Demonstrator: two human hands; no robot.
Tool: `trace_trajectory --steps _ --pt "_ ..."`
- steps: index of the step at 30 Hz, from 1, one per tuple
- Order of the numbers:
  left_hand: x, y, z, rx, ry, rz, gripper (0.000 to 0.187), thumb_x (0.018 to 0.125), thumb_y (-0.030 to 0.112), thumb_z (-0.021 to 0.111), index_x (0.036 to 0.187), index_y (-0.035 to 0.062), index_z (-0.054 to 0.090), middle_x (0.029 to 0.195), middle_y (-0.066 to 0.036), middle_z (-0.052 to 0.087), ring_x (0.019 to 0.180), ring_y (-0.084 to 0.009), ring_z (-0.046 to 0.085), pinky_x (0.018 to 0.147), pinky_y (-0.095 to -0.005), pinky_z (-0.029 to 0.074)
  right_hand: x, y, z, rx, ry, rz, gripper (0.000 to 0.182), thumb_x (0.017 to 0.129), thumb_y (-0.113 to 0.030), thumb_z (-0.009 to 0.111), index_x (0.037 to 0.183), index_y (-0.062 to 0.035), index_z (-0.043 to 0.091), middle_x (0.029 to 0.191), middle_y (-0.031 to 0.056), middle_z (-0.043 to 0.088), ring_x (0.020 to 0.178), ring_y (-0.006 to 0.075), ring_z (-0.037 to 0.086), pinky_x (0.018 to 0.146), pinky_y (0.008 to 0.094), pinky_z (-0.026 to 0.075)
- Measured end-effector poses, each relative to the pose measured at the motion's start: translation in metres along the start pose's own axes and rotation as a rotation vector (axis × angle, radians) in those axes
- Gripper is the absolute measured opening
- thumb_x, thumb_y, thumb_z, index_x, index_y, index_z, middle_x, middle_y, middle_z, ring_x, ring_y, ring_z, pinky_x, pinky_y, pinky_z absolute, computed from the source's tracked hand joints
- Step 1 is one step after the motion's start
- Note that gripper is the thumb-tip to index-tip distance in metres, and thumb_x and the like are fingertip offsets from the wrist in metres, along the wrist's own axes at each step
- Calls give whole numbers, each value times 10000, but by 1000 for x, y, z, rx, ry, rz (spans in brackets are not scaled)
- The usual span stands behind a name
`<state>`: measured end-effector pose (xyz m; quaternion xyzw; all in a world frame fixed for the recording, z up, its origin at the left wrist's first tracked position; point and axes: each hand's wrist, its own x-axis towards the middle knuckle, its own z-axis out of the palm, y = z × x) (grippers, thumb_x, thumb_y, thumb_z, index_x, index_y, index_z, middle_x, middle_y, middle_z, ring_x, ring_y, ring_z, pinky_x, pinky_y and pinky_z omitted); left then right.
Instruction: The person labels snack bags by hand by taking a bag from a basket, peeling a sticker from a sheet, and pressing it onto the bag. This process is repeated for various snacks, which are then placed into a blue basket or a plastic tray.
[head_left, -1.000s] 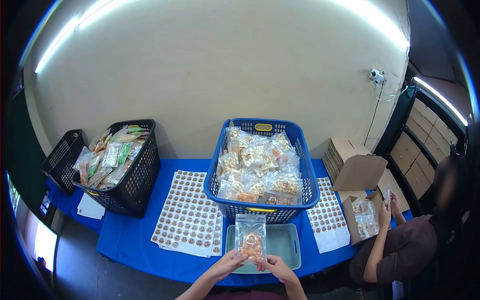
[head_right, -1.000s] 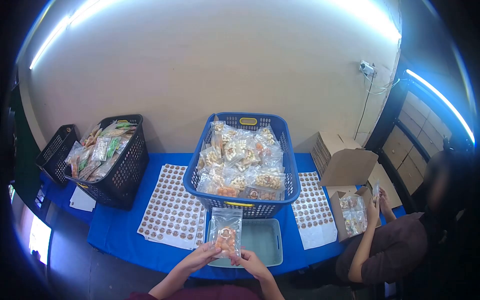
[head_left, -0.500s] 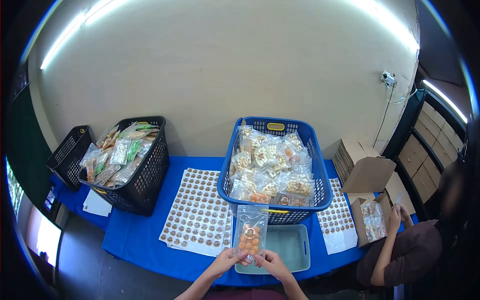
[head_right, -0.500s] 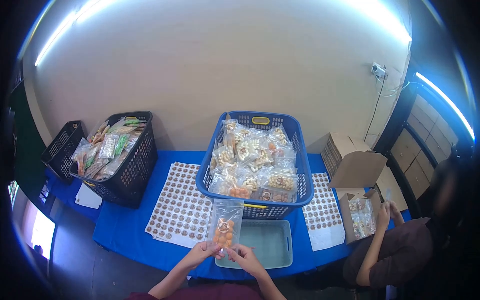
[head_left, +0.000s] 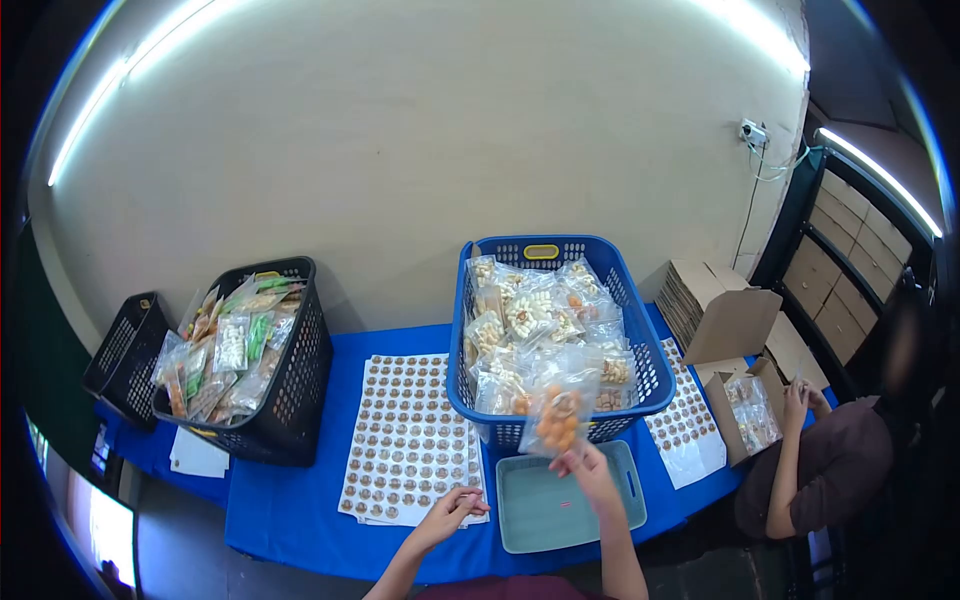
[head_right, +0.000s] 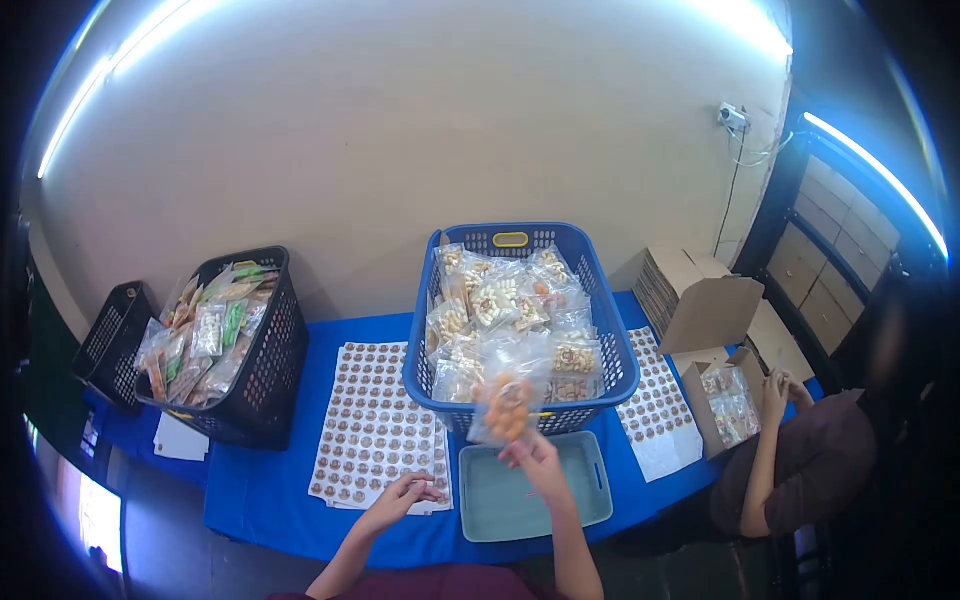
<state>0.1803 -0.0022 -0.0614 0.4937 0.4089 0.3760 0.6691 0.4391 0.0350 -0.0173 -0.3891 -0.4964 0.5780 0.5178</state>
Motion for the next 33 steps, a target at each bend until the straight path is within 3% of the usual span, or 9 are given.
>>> trace_trajectory --steps 6,9,12,16,21,25,26,29,33 --pt "-10 25 -26 74 -13 -35 310 923 205 426 1132 -21 463 979 -116 608 949 -168 567 861 -275 393 5 23 13 108 103 -34 568 866 -116 510 1354 -76 222 1030 134 560 760 105 551 711 233 435" --pt "-13 13 -45 41 9 -76 304 920 207 434 1125 -15 473 971 -113 611 954 -166 564 856 -273 395 -4 37 27 78 154 44 546 858 -90 509 1340 -65 252 1010 127 569 761 108 553 703 234 434" --pt "-18 7 -72 29 73 12 285 905 184 466 1110 -12 483 954 -105 615 945 -161 564 842 -269 404 -7 52 42 87 198 125 434 854 -72 500 1266 -36 367 972 110 580 742 103 551 684 231 434" --pt "-45 42 -118 49 394 99 220 894 124 469 1082 13 497 908 -70 613 868 -105 546 774 -235 405 -1 65 68 81 309 114 144 857 -100 508 952 -3 555 847 86 597 692 101 538 658 231 431" --pt "-93 102 -190 121 777 430 135 887 58 451 979 -3 530 820 -45 575 806 -92 532 764 -217 405 13 74 96 45 319 20 197 858 -148 530 719 -15 576 736 64 589 651 103 518 631 234 421" --pt "-129 124 -239 233 961 608 151 900 60 432 990 -21 523 825 -53 571 802 -96 532 760 -223 415 22 78 130 -23 237 -77 120 846 -95 534 906 -8 590 844 65 591 673 79 514 624 209 409" --pt "-136 126 -248 260 998 610 154 903 61 428 990 -25 521 830 -56 568 802 -101 532 763 -229 419 21 60 154 -24 229 -80 275 831 -51 537 1100 4 524 959 81 572 708 73 520 638 200 416" --pt "-150 124 -274 388 1095 603 146 895 65 439 960 -24 534 819 -71 590 805 -114 556 748 -243 436 13 57 180 -9 180 -62 389 821 -32 536 1198 6 450 1030 94 546 732 79 525 654 205 426" --pt "-155 111 -301 629 1177 560 121 860 46 470 916 -21 554 813 -84 601 797 -138 572 739 -262 440 1 72 185 -7 192 -39 316 826 -34 531 1136 16 491 902 88 593 706 82 535 654 200 430"
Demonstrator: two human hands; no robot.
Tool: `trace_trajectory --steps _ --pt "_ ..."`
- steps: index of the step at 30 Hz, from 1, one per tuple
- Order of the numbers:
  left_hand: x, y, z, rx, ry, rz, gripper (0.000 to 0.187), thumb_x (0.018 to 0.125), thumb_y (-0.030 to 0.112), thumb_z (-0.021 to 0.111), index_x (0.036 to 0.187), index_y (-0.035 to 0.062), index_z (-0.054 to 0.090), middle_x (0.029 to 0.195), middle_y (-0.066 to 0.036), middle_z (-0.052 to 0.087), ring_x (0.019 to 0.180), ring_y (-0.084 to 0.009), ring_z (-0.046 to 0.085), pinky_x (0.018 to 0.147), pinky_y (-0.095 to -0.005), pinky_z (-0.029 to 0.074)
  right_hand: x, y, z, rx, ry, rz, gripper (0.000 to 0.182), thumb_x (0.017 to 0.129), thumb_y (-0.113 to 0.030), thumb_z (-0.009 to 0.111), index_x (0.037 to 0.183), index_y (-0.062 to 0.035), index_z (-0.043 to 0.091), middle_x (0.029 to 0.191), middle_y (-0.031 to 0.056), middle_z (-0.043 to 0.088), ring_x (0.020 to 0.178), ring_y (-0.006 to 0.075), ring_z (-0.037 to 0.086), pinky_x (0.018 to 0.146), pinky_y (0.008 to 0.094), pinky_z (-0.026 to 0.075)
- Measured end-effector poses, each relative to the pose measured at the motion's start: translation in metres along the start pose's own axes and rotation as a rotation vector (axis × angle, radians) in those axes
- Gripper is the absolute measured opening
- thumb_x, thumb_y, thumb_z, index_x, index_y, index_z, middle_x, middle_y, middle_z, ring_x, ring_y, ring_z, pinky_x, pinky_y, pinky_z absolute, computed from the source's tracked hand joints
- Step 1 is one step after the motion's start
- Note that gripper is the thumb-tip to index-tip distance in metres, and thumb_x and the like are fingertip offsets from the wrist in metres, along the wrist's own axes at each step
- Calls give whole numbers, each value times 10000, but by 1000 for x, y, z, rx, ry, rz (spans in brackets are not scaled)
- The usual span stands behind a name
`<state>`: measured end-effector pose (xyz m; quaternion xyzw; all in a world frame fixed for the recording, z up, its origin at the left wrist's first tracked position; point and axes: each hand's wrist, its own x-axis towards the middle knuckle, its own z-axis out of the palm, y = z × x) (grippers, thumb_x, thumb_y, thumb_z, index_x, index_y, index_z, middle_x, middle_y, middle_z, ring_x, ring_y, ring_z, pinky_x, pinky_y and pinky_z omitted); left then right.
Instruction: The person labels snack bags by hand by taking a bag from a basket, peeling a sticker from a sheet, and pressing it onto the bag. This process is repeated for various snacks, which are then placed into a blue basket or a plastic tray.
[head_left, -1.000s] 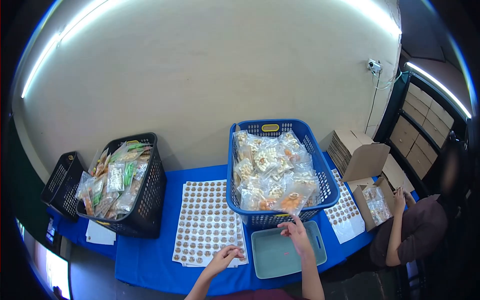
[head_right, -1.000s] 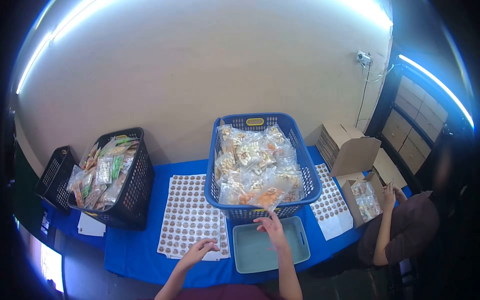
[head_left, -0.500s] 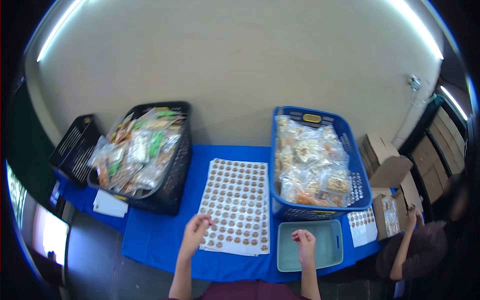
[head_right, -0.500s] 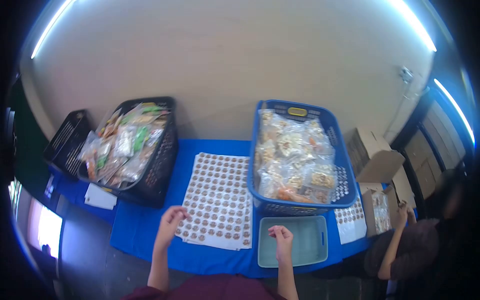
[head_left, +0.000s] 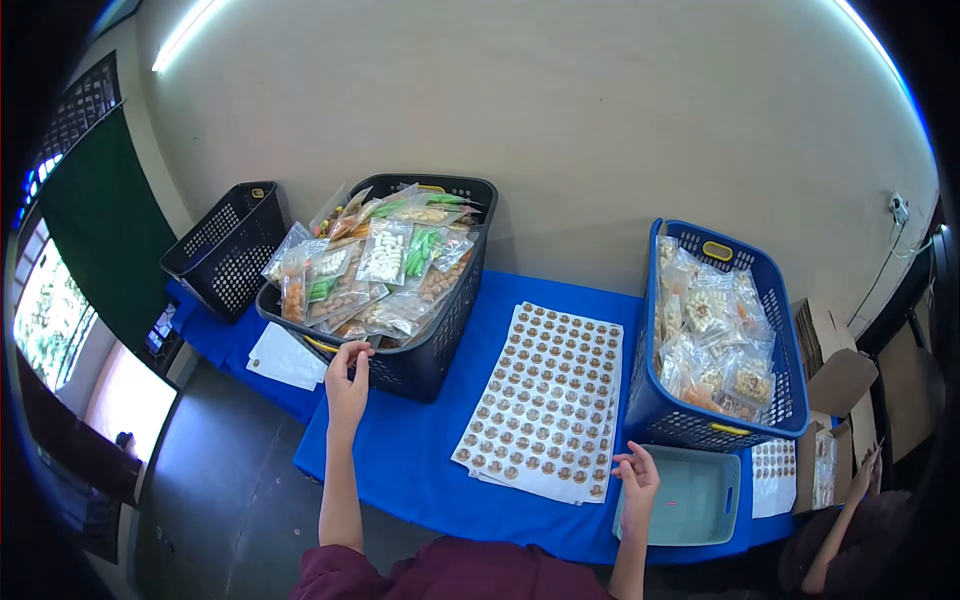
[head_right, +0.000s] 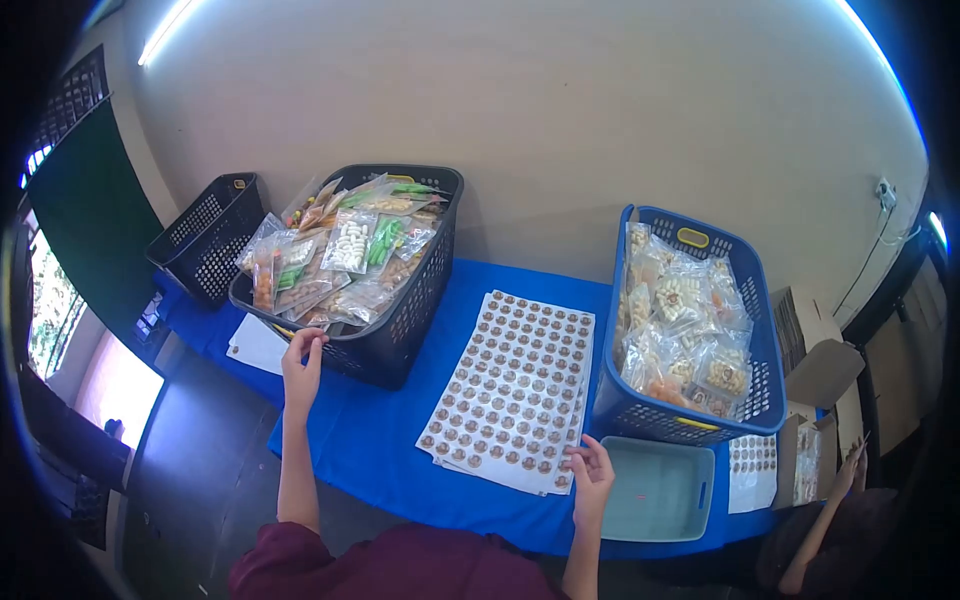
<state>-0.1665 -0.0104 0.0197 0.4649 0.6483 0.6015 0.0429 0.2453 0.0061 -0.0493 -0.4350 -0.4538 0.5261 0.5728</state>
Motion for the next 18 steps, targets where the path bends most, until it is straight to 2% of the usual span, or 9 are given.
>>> trace_trajectory --steps 1,4,6,7,11,14,16,17,18 --pt "3 -10 0 54 -2 33 115 849 39 477 906 -19 558 812 -85 601 794 -147 574 738 -266 439 -5 3 1 11 53 -5 267 834 -41 524 1094 17 509 842 76 603 679 80 536 646 197 430" --pt "21 -17 0 240 31 172 97 816 72 514 869 13 572 804 -101 604 787 -228 584 722 -317 437 -19 18 -12 -19 143 28 237 828 -12 509 1061 35 506 859 86 591 707 93 538 660 208 437" --pt "43 -26 1 428 65 288 101 817 102 519 858 27 573 801 -108 604 790 -259 581 720 -343 435 -29 29 -20 -31 226 56 190 840 -39 502 1019 20 529 818 64 590 659 73 518 619 189 403" --pt "55 -18 -1 507 72 262 137 814 153 528 856 33 577 822 -117 611 820 -287 576 724 -386 434 -34 33 -25 -17 254 74 181 842 -44 501 1010 16 533 809 60 589 653 70 515 614 186 397" --pt "133 -98 2 501 -4 27 262 804 200 554 968 -4 551 854 -161 619 814 -284 604 724 -357 464 -47 45 -34 58 325 116 140 854 -70 497 972 -7 541 789 47 584 620 57 504 583 176 393" --pt "174 -123 17 522 -70 -69 369 779 278 586 1012 -2 526 888 -177 614 836 -309 597 731 -374 460 -48 47 -28 69 349 116 133 857 -77 494 963 -13 541 786 43 581 613 54 501 576 174 397" --pt "180 -107 25 591 -109 -116 417 761 329 604 1030 22 517 917 -186 607 857 -347 582 732 -409 451 -47 47 -18 61 344 126 133 855 -77 494 959 -13 545 785 42 581 613 55 500 580 173 400" --pt "177 -100 31 800 -114 -105 413 738 306 634 1029 32 533 910 -190 609 856 -347 588 724 -421 457 -44 47 -12 54 334 135 135 854 -76 494 960 -12 547 785 42 582 614 55 501 582 173 402" --pt "175 -95 32 808 -132 -33 409 727 297 646 1022 35 541 901 -187 612 850 -345 590 718 -424 457 -42 45 -5 43 323 145 137 853 -76 494 961 -11 548 785 42 582 615 56 502 584 173 405"
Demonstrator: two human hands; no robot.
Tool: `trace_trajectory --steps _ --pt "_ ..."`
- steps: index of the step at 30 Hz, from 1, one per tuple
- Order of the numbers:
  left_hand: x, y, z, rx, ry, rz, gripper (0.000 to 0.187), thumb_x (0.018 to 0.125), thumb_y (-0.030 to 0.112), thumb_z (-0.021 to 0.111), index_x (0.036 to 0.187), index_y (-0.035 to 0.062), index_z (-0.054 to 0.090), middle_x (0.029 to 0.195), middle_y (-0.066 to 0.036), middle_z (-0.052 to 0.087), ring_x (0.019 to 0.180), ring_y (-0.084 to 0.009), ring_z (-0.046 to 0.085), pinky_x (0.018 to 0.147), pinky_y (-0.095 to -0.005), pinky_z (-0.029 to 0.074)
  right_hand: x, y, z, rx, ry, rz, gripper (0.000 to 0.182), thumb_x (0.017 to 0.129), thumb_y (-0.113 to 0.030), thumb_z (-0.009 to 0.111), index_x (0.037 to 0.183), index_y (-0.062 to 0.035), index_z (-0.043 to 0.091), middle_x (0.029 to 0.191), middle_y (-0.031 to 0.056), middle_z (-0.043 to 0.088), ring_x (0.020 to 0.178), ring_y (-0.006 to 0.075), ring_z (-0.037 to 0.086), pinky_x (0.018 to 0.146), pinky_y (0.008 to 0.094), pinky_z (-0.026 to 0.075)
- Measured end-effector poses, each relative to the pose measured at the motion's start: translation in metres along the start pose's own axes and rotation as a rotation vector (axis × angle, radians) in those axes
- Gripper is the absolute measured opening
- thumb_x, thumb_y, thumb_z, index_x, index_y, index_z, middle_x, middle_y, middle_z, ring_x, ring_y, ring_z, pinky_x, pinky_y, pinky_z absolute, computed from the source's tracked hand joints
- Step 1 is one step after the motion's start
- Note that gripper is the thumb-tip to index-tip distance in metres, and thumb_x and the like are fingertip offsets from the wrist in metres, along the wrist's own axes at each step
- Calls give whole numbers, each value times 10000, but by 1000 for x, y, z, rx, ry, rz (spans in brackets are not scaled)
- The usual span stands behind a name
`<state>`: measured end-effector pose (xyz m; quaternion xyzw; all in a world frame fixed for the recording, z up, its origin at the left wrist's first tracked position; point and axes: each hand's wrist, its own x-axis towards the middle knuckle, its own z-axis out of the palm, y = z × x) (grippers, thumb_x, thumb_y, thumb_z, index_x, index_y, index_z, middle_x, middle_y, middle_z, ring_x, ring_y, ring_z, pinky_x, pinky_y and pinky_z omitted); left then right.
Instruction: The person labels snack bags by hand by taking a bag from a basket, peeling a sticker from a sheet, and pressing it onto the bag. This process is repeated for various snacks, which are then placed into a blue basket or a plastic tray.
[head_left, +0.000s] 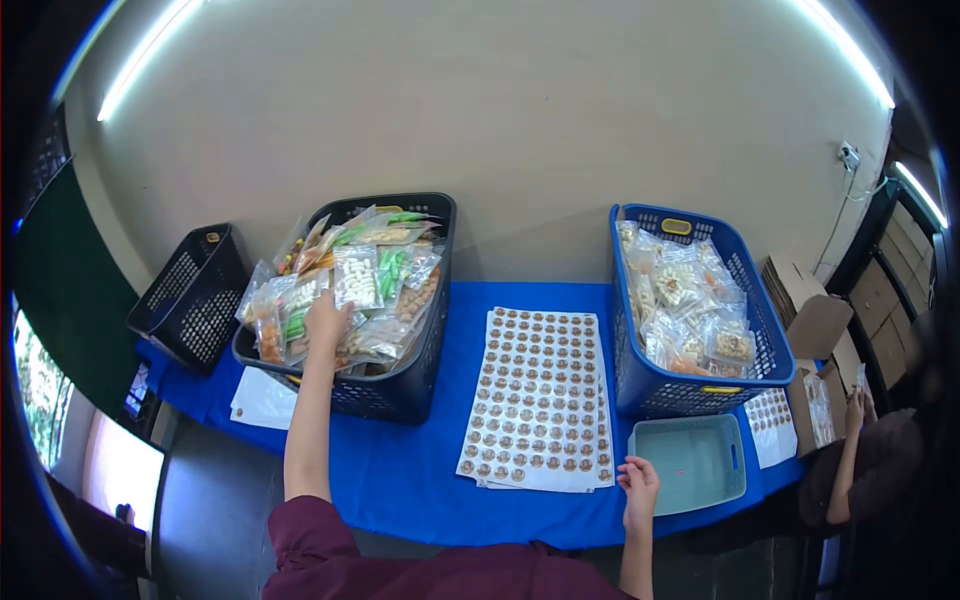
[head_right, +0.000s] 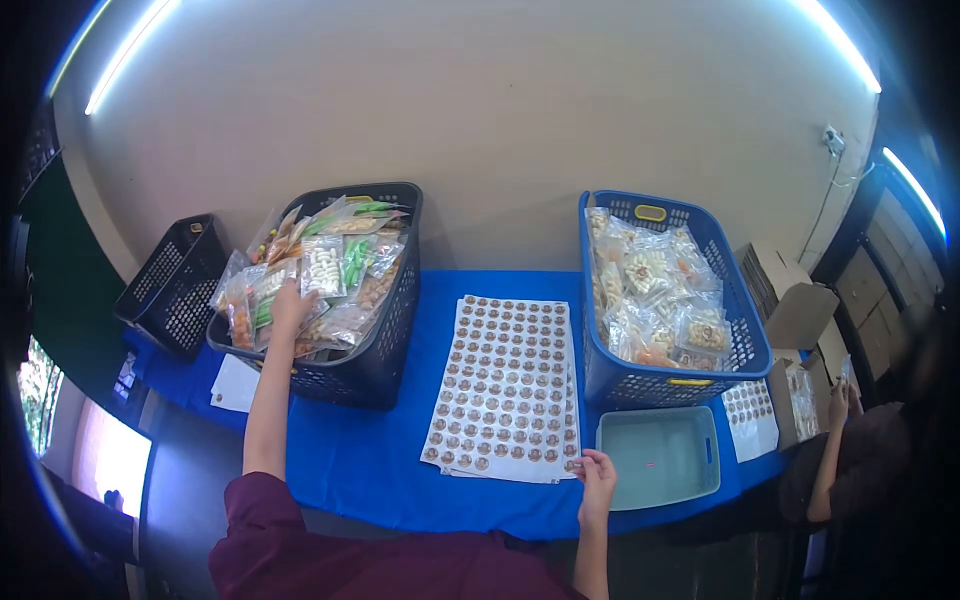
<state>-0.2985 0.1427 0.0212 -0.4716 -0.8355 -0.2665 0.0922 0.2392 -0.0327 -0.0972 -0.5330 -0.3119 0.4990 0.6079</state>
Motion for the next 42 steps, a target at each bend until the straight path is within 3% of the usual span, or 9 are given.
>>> trace_trajectory --steps 3,7,11,16,17,20,23,26,42 --pt "-6 2 3 7 36 144 372 677 255 698 965 51 581 829 -167 624 805 -326 601 692 -414 459 1 3 21 -56 -73 -25 146 847 -85 513 961 -4 554 780 50 598 654 67 532 604 179 420" --pt "2 -25 22 -369 -62 -7 374 669 243 710 940 17 583 784 -143 624 731 -281 604 641 -372 462 10 11 43 -184 -248 -24 141 834 -92 541 933 7 562 787 63 609 672 98 554 599 212 441" --pt "-5 -30 21 -476 -219 94 424 677 252 718 906 -63 547 714 -110 614 637 -166 594 570 -274 457 45 77 34 -446 -342 -82 148 802 -87 569 914 8 581 749 58 603 682 92 555 598 217 439" --pt "-6 -20 20 -725 -315 87 355 751 203 669 919 -41 475 736 -132 621 623 -152 615 555 -238 449 55 144 39 -526 -358 -36 127 787 -78 566 878 8 588 698 41 580 617 75 524 554 218 441" --pt "-9 -15 17 -726 -315 85 337 763 199 658 913 -39 473 740 -133 623 639 -154 621 552 -238 448 56 178 38 -631 -357 -165 125 779 -75 569 869 10 591 691 42 579 605 69 515 535 205 433" --pt "-13 -14 17 -693 -322 106 270 802 175 616 911 -24 470 761 -138 626 671 -169 634 550 -237 459 31 181 67 -838 -526 -70 249 750 -106 588 946 46 562 822 145 573 729 205 564 647 300 462" --pt "-9 -17 19 -767 -332 84 265 818 169 599 945 -16 460 771 -138 625 697 -176 641 544 -228 469 6 193 90 -1122 -457 -305 394 717 -152 619 1045 34 504 972 180 505 915 320 507 764 397 436" --pt "-14 -7 7 -847 -363 -9 280 833 168 583 985 -19 442 789 -135 623 724 -180 646 535 -216 475 -7 193 99 -1264 -401 -352 472 712 -127 617 1118 28 433 1059 178 429 999 335 436 788 405 410" --pt "-13 -2 -1 -1195 -342 -87 286 852 146 559 1042 -2 405 940 -143 582 841 -212 612 719 -259 513 10 214 74 -826 -410 -430 283 698 -106 634 939 -73 490 928 104 463 885 273 447 777 376 370"
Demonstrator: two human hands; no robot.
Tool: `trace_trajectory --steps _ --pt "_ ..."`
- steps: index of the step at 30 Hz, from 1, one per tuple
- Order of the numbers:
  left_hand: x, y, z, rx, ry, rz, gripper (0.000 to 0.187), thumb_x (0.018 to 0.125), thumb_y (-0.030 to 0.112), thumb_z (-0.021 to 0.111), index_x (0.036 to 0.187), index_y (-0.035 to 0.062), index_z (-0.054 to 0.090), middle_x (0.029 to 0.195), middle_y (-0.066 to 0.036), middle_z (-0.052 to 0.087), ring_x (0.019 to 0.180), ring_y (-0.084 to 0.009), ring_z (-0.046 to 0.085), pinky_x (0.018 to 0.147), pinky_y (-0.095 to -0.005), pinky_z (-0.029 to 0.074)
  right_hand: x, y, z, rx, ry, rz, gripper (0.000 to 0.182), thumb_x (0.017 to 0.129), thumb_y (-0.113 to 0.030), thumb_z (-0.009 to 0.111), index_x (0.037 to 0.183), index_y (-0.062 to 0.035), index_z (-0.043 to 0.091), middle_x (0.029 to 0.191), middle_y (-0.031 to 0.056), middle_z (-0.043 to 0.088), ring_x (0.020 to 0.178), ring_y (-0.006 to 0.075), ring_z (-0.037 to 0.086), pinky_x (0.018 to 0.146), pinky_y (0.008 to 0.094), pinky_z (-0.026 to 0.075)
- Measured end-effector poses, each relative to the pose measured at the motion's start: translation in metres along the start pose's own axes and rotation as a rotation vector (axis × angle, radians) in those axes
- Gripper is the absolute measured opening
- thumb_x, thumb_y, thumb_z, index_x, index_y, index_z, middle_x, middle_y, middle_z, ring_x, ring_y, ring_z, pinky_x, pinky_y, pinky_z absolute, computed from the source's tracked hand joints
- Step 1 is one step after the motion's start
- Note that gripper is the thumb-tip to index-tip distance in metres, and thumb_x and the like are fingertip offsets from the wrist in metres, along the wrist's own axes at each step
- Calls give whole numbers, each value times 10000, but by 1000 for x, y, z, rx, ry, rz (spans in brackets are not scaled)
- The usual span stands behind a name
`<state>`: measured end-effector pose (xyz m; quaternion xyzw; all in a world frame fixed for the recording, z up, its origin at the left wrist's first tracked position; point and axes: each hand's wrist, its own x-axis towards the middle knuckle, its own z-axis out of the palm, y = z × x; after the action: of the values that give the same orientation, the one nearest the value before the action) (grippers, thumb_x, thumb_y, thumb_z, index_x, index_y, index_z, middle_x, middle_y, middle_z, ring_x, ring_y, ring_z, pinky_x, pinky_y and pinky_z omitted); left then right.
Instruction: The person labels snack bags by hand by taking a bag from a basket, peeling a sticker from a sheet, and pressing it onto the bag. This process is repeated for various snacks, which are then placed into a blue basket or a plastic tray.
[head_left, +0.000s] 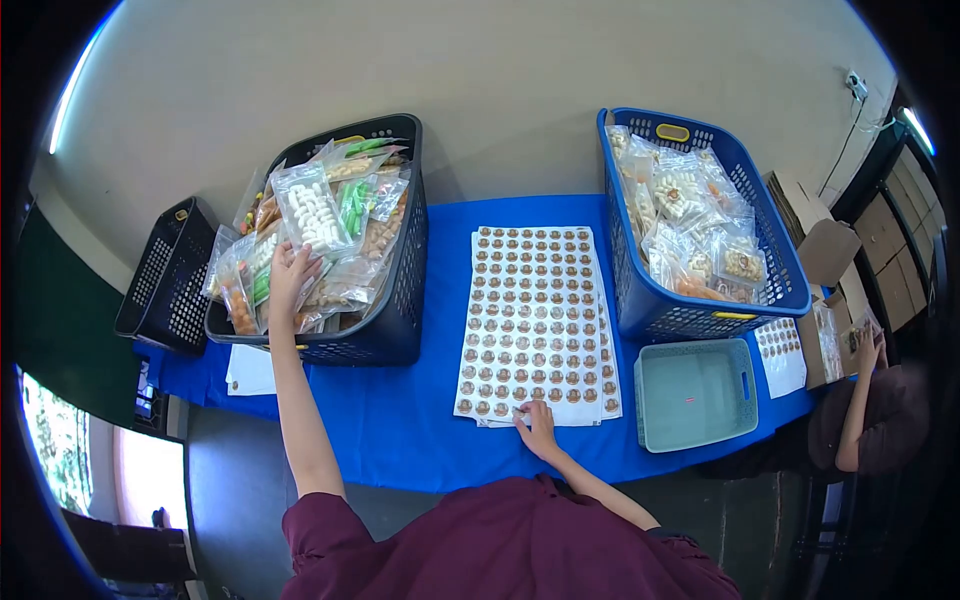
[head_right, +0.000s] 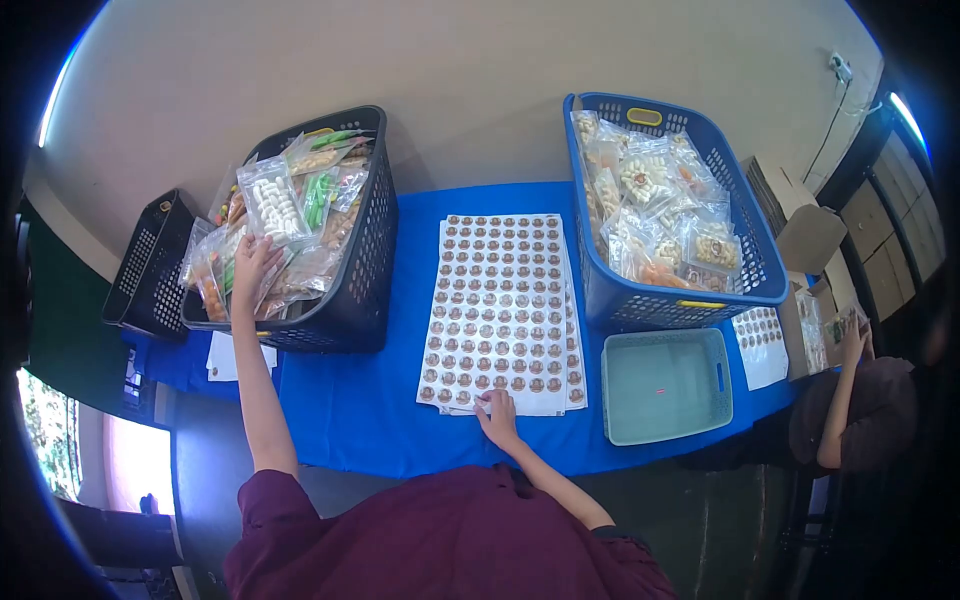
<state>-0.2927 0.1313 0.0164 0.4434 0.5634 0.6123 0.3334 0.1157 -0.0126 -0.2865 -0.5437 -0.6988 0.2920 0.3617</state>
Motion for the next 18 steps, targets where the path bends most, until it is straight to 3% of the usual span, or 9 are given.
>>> trace_trajectory --steps 3,6,9,12,13,16,18 --pt "-7 6 9 -131 -49 -25 279 853 123 548 1061 8 402 1014 -140 553 905 -207 582 785 -284 501 7 10 5 99 23 101 196 729 -105 606 896 -60 512 890 94 486 866 255 466 767 361 374" --pt "-26 22 28 -295 -115 11 304 845 91 527 1106 12 391 1098 -132 514 979 -210 548 850 -310 473 8 24 12 -57 54 -55 120 753 -86 577 852 -36 530 833 87 495 848 231 470 757 335 374" --pt "-54 28 51 -525 -209 -36 380 825 65 500 1175 19 359 1146 -117 494 1021 -218 528 891 -327 448 14 37 14 41 -129 118 97 811 -111 511 876 -39 519 883 96 524 851 232 496 800 348 374" --pt "-90 24 74 -717 -339 -145 519 788 61 490 1268 38 294 1192 -113 468 1052 -234 512 889 -339 450 25 8 -22 718 -349 594 88 855 -100 447 873 -62 524 848 61 537 822 178 511 788 309 376" --pt "-105 27 86 -725 -359 -158 565 773 60 498 1291 47 272 1210 -114 454 1063 -241 504 885 -346 452 28 -4 -40 801 -397 640 118 874 -92 410 893 -82 526 859 38 547 839 130 510 777 287 384" --pt "-146 40 118 -802 -392 -317 676 725 44 506 1331 43 206 1259 -129 407 1118 -270 468 885 -375 458 40 -45 -83 963 -299 745 85 891 -145 445 928 -102 510 883 4 555 804 107 503 733 279 397" --pt "-159 30 134 -843 -550 -277 704 701 11 492 1330 23 178 1267 -151 394 1150 -289 444 909 -398 444 59 -74 -113 1052 -202 579 77 887 -117 464 937 -80 509 878 24 560 786 115 513 722 263 408"
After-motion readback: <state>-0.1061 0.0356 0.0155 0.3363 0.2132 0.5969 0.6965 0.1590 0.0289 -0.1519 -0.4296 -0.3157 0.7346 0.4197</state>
